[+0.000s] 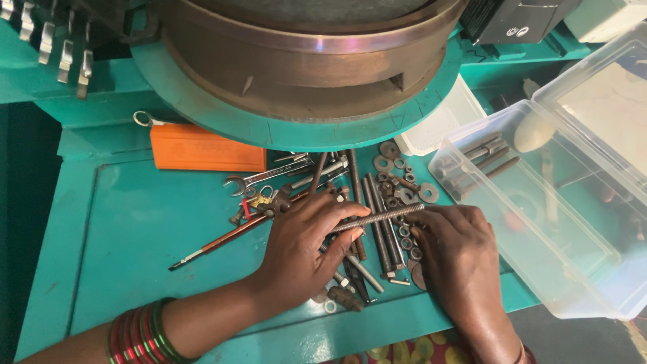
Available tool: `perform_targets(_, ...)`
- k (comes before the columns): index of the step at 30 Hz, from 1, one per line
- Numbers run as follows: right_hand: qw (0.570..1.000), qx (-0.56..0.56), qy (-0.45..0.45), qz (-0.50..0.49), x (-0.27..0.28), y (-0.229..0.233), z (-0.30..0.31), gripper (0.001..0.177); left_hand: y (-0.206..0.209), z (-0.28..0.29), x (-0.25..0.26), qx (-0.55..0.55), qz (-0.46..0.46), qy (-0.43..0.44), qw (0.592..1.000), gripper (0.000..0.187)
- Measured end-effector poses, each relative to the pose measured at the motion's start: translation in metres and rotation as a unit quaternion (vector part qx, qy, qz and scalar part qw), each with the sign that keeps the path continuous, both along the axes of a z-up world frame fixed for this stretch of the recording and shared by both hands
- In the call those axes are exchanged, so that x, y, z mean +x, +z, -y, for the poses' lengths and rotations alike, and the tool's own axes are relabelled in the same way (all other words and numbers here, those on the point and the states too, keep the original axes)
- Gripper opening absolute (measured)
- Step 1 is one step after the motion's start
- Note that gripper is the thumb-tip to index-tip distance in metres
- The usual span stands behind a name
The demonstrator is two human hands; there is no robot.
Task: The person twists a nut onto a long threaded bolt by hand and then selects another nut and washer from a pile of metal hardware.
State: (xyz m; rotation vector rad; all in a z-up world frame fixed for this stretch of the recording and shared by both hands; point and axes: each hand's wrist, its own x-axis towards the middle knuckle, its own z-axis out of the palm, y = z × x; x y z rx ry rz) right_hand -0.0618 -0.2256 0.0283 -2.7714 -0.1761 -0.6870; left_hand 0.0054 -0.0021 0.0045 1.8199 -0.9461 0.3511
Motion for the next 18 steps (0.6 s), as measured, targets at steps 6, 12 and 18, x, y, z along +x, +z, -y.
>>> perform_targets(6,0.966,0.253,-0.002,0.058,-0.011,-0.008,0.011,0.026,0.000,0.000,-0.001,-0.007,0.001,-0.004,1.000,0.020)
perform_targets(12,0.981,0.178,-0.059,0.060,-0.027,-0.001,0.014,0.024,0.001,-0.001,0.000,-0.006,-0.024,-0.015,1.000,0.019)
perform_targets(18,0.989,0.080,-0.103,-0.070,-0.038,0.015,0.021,0.018,-0.001,0.000,0.000,0.013,-0.028,0.000,1.000,0.019)
